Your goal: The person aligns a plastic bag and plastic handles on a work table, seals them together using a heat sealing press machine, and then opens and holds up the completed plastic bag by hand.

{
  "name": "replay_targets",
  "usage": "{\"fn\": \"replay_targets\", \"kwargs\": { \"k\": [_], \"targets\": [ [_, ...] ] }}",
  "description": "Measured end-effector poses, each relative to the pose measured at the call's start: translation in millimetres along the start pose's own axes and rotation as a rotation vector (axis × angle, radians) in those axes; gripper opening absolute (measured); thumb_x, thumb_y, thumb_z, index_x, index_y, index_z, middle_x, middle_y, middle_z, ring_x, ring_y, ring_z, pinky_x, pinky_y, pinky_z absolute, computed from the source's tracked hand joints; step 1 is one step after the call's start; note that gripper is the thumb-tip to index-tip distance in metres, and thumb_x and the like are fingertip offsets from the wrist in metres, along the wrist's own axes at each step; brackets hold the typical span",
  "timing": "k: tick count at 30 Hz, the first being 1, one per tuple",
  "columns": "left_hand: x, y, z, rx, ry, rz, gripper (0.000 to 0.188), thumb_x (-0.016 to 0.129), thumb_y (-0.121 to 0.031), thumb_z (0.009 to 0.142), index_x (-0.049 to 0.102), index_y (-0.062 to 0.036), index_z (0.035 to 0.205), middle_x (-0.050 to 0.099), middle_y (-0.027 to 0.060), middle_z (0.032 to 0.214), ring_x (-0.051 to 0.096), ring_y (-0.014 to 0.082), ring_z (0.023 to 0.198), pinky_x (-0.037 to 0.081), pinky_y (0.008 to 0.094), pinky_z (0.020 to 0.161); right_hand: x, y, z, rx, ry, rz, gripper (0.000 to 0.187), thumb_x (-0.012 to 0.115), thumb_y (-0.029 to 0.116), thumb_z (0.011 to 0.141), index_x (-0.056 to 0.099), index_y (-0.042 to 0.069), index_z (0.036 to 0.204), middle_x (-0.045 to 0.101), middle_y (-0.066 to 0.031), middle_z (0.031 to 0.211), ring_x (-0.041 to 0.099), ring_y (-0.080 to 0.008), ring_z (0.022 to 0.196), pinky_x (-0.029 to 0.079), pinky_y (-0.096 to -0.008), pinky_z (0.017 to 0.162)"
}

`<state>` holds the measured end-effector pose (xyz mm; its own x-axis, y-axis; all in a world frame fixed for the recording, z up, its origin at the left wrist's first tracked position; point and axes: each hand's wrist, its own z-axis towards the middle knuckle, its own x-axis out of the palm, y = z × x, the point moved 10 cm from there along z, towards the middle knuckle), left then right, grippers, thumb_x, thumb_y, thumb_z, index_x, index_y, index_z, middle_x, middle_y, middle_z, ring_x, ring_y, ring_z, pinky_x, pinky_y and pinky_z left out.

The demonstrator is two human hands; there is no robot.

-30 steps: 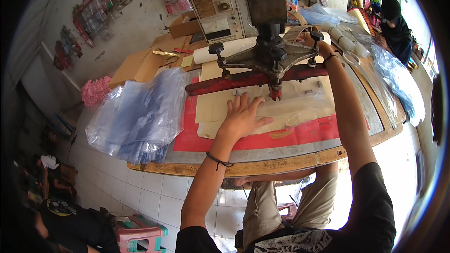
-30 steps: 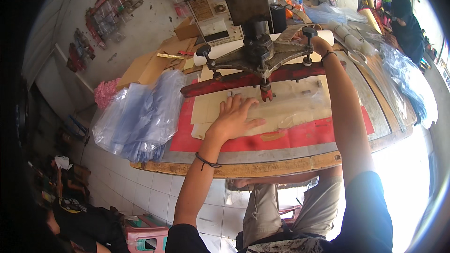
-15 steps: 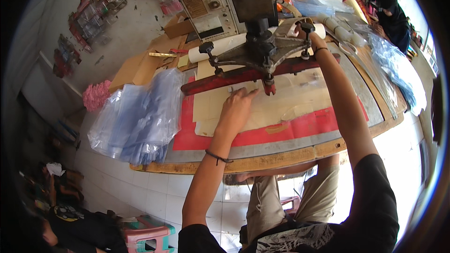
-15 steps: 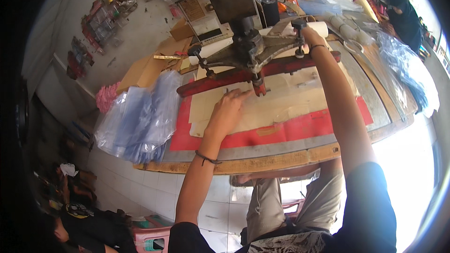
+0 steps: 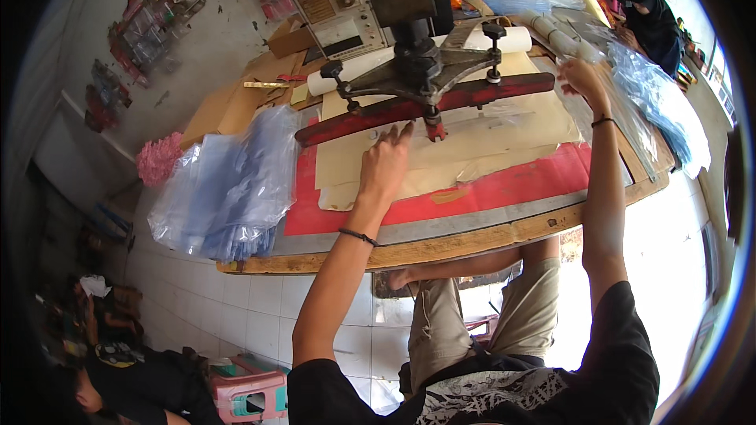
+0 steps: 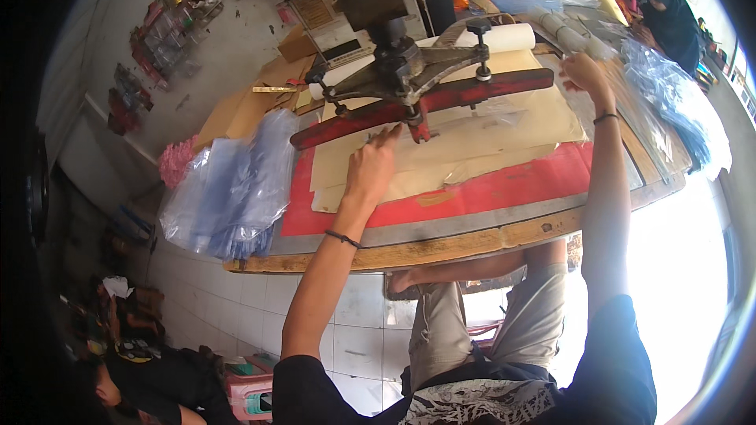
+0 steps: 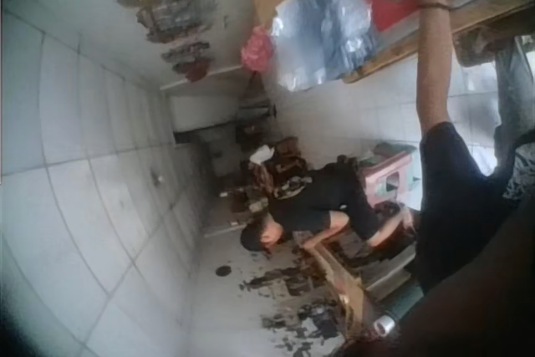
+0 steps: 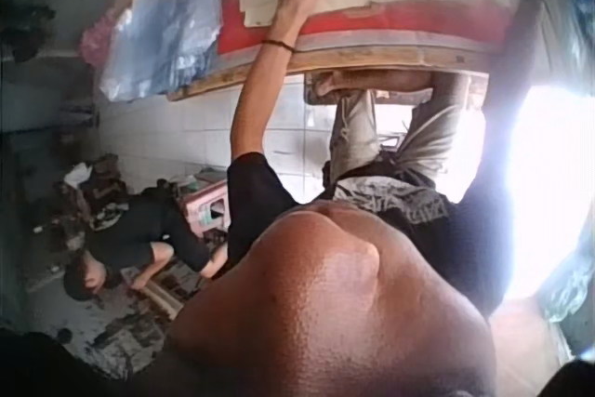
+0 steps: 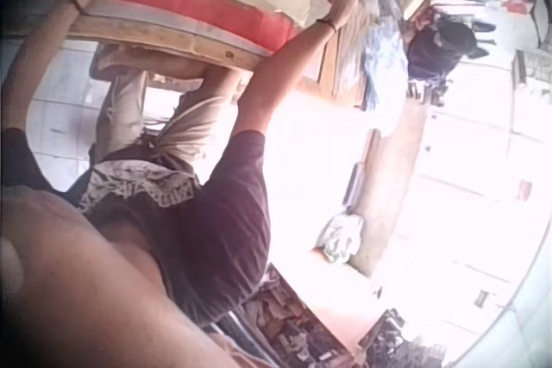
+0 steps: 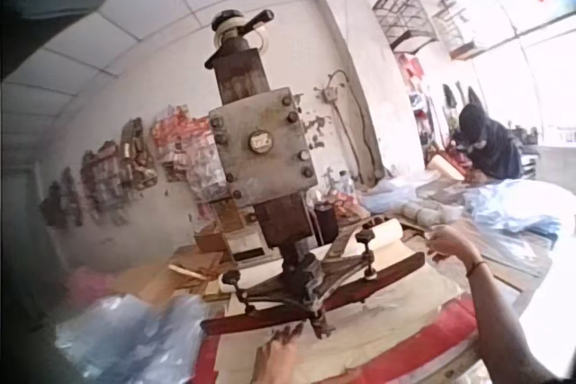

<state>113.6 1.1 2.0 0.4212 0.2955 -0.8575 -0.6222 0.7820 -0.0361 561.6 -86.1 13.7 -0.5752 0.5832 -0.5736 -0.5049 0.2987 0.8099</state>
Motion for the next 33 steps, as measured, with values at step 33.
{"fn": "replay_targets", "kwargs": {
  "k": [33],
  "targets": [
    [-2.6,2.2,5.0,-0.037,0.032,0.034,0.031,0.053,-0.004,0.090,0.069,-0.0106,0.116,0.070,0.0132,0.111,0.070,0.0318,0.093,0.057,0.0410,0.082,139.6,42.6,-107.1,0.090,1.169,0.297,0.036,0.064,0.026,0.095,0.058,-0.007,0.108,0.070,-0.0214,0.108,0.073,-0.0245,0.086,0.062,-0.0347,0.073]
  ]
}}
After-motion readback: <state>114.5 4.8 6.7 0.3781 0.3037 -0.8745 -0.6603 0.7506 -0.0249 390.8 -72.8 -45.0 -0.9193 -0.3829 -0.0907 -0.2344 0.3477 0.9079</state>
